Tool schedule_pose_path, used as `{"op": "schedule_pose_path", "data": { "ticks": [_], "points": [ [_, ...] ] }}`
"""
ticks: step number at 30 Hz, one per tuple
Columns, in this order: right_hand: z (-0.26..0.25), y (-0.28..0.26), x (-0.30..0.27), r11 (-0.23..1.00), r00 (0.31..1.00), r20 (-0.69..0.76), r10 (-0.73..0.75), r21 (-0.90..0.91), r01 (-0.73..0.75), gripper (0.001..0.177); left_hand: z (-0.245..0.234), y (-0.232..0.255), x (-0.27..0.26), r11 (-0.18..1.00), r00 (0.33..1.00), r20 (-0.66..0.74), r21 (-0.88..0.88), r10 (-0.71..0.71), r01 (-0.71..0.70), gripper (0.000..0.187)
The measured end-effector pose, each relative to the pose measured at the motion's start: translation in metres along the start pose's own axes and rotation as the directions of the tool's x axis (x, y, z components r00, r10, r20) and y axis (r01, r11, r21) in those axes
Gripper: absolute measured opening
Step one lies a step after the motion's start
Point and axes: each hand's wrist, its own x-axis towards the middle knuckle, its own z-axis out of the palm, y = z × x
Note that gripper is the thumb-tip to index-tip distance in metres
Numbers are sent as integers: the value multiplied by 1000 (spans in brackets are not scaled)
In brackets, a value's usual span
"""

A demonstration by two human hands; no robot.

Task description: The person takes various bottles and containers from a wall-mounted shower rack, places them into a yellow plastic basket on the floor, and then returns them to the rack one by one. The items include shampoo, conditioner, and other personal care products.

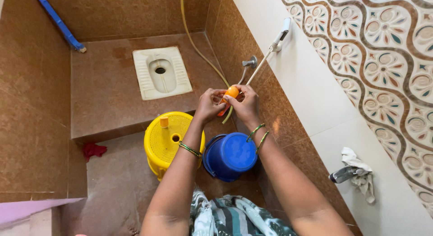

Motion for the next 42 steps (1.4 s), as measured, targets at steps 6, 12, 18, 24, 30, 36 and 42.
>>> {"op": "schedule_pose_path", "data": {
  "ticks": [6,12,18,24,30,36,42],
  "points": [
    [6,24,-5,999,1000,-2,31,42,-31,32,8,-1,-6,995,995,23,-27,-100,101,46],
    [12,41,-16,997,999,10,53,-49,-53,32,18,-18,-17,996,996,-4,-16,-85,85,47],
    [24,55,-26,996,994,65,93,-20,-92,32,22,-40,-30,994,994,-22,-13,-109,108,45],
    [41,69,-34,992,987,96,126,-39,-122,34,18,-56,-43,989,984,-103,1,-149,149,43],
    [63,81,-53,985,976,134,169,21,-173,35,12,-72,-58,951,945,-108,-19,-309,309,40],
    [89,89,-70,975,956,193,220,0,-224,35,13,-103,-84,907,899,-138,-140,-416,398,40],
    [118,105,-88,968,943,218,251,-45,-247,38,13,-135,-109,894,873,-206,-174,-442,412,37]
  ]
}}
